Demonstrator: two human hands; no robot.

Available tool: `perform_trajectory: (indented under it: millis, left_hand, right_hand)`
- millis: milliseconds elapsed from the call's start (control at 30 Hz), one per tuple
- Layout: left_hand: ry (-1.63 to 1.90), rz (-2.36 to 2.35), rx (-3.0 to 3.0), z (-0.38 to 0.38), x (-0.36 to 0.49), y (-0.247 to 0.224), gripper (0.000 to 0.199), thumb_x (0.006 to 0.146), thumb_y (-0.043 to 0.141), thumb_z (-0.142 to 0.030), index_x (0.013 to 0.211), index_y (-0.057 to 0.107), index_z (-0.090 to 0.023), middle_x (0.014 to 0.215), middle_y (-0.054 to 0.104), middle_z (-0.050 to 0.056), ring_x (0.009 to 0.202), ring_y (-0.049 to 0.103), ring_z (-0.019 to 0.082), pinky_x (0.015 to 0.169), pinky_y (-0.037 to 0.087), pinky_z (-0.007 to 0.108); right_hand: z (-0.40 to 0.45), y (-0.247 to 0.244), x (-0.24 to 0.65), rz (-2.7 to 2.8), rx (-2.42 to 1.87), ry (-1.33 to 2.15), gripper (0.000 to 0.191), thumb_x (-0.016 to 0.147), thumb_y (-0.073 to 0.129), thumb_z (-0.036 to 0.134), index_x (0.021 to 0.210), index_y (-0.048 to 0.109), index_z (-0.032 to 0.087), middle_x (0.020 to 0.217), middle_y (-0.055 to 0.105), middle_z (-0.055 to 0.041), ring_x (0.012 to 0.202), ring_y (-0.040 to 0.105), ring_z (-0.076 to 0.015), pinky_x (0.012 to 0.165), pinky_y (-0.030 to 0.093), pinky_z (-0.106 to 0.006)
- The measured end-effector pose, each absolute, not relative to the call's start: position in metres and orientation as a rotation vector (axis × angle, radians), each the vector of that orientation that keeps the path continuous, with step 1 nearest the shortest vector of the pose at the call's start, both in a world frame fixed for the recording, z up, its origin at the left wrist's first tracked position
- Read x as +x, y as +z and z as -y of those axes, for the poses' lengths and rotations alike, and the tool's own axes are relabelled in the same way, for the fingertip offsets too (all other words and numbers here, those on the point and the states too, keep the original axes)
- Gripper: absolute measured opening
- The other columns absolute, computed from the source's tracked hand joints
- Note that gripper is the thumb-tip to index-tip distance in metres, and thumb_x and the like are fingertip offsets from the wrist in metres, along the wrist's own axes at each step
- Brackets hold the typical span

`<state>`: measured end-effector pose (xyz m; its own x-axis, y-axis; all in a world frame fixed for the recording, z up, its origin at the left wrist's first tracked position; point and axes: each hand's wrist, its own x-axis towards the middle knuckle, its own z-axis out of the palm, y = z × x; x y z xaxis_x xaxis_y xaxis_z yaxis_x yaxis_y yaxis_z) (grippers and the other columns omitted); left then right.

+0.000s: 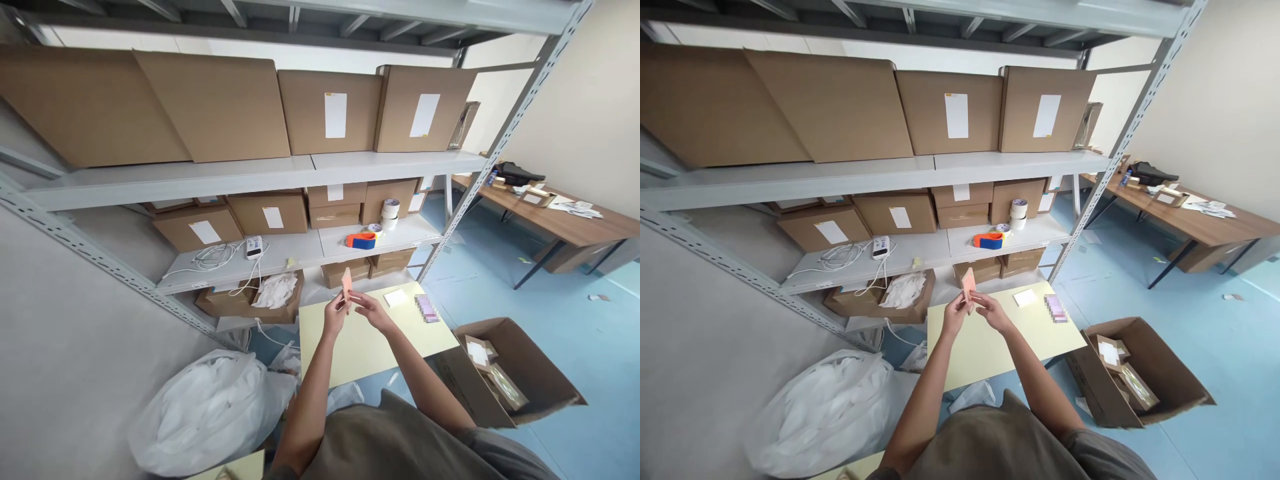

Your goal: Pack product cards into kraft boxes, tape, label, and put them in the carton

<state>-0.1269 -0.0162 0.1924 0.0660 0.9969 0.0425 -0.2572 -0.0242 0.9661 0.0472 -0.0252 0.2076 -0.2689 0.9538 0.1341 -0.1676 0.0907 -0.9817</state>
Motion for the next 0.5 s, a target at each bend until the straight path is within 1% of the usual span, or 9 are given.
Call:
perform_trajectory:
  millis: [100,167,200,267,333,367,433,500]
  left_hand:
    - [1.278,-0.888,0.952,0.01,-0.134,0.201,0.07,0.074,0.087,-0.047,0.135,0.072,-0.017,0.126,0.076,0.014,0.112,0.072,0.03,0.091,0.06,0.039]
    - [1.24,-0.861,0.895,0.003,-0.143,0.203,0.075,0.07,0.091,-0.046,0.137,0.071,-0.018,0.132,0.074,0.014,0.114,0.072,0.03,0.09,0.062,0.04]
    - [1.212,-0.852,0.884,-0.001,-0.146,0.204,0.077,0.068,0.092,-0.045,0.137,0.071,-0.019,0.132,0.073,0.015,0.113,0.072,0.031,0.089,0.062,0.041]
    - [1.164,-0.852,0.887,-0.008,-0.15,0.202,0.078,0.066,0.093,-0.043,0.136,0.072,-0.018,0.131,0.074,0.015,0.11,0.073,0.03,0.088,0.062,0.042]
    - [1.184,-0.942,0.906,-0.013,-0.149,0.2,0.078,0.065,0.094,-0.043,0.135,0.072,-0.018,0.126,0.075,0.015,0.106,0.074,0.029,0.089,0.062,0.043]
    - [1.228,-1.03,0.926,-0.014,-0.147,0.198,0.076,0.065,0.094,-0.042,0.133,0.073,-0.017,0.122,0.076,0.014,0.105,0.074,0.028,0.09,0.062,0.043]
    - [1.322,-1.217,1.0,-0.014,-0.139,0.197,0.07,0.065,0.094,-0.041,0.128,0.076,-0.016,0.116,0.077,0.013,0.103,0.074,0.026,0.095,0.06,0.042]
    - [1.347,-1.271,1.108,-0.012,-0.126,0.199,0.064,0.068,0.093,-0.04,0.126,0.077,-0.017,0.117,0.077,0.013,0.104,0.074,0.026,0.099,0.059,0.042]
  right_hand:
    - [0.017,0.207,0.059,1.273,-1.042,1.224,0.057,0.079,0.081,0.041,0.133,0.069,0.034,0.146,0.065,-0.0082,0.138,0.057,-0.0326,0.109,0.049,-0.052]
    - [0.008,0.209,0.07,1.186,-1.153,1.181,0.059,0.077,0.083,0.044,0.133,0.069,0.033,0.144,0.066,-0.0085,0.133,0.06,-0.0325,0.106,0.052,-0.051]
    - [0.004,0.21,0.075,1.164,-1.162,1.229,0.059,0.077,0.083,0.045,0.132,0.07,0.032,0.14,0.069,-0.0088,0.128,0.064,-0.0322,0.103,0.054,-0.05]
    - [-0.005,0.213,0.083,1.152,-1.1,1.387,0.056,0.077,0.083,0.046,0.128,0.071,0.029,0.124,0.076,-0.0088,0.114,0.071,-0.0311,0.096,0.057,-0.047]
    - [-0.011,0.215,0.087,1.143,-1.024,1.485,0.052,0.075,0.083,0.045,0.122,0.072,0.026,0.11,0.08,-0.0076,0.102,0.074,-0.0299,0.088,0.059,-0.045]
    - [-0.012,0.217,0.088,1.133,-1.004,1.495,0.051,0.074,0.084,0.044,0.12,0.072,0.026,0.106,0.08,-0.0071,0.098,0.075,-0.0295,0.085,0.06,-0.044]
    - [-0.014,0.219,0.087,1.125,-0.985,1.481,0.05,0.074,0.084,0.043,0.119,0.071,0.026,0.107,0.081,-0.007,0.095,0.076,-0.0294,0.082,0.06,-0.044]
    - [-0.014,0.22,0.084,1.175,-0.945,1.462,0.048,0.077,0.082,0.043,0.122,0.071,0.027,0.113,0.081,-0.0074,0.102,0.076,-0.0305,0.087,0.06,-0.046]
